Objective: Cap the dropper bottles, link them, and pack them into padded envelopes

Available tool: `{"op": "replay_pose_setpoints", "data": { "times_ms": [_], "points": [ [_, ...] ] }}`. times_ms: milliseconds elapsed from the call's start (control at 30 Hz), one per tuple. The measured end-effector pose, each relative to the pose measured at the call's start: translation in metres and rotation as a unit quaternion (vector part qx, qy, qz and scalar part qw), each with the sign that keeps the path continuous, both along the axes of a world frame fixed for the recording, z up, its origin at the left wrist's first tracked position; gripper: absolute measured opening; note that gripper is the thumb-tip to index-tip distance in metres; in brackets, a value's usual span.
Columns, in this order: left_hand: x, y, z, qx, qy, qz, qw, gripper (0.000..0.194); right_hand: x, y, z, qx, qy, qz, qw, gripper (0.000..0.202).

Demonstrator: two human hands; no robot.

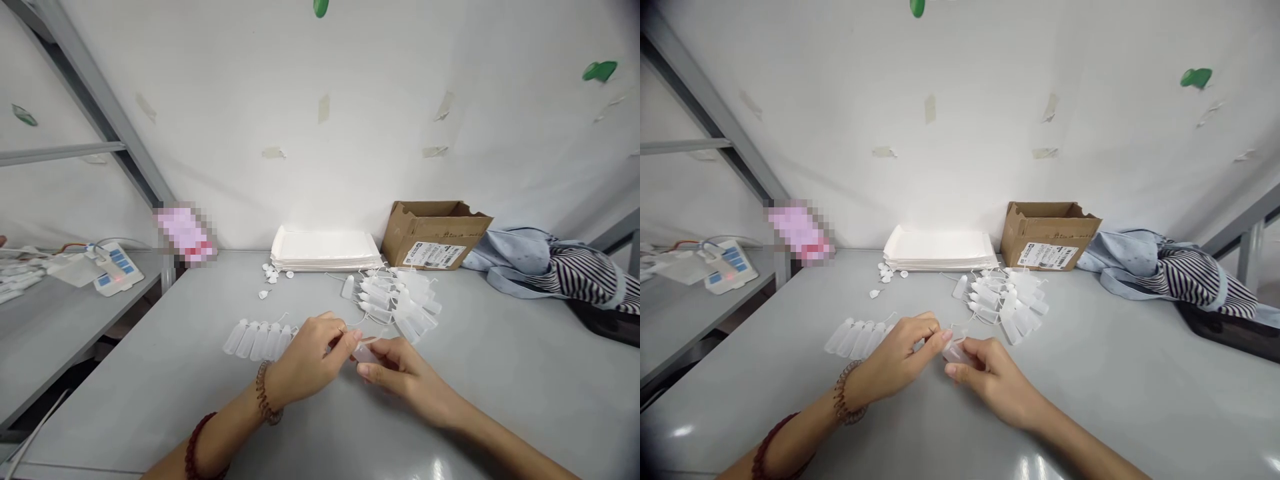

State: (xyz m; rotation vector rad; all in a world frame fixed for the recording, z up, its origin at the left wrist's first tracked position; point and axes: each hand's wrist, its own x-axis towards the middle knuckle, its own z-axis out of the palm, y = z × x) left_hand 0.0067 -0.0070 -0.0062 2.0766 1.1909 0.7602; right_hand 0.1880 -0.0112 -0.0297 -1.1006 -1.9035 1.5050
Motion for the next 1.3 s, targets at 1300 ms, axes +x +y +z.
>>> {"op": "replay_pose_setpoints", "data": {
  "times_ms": [1300],
  "points": [
    [-0.103,0.058,-0.011,0.011,0.304,0.270,0.914,0.033,0.059,0.064,0.002,0.336,-0.287,-0.340,0.830,0.049]
  ]
}}
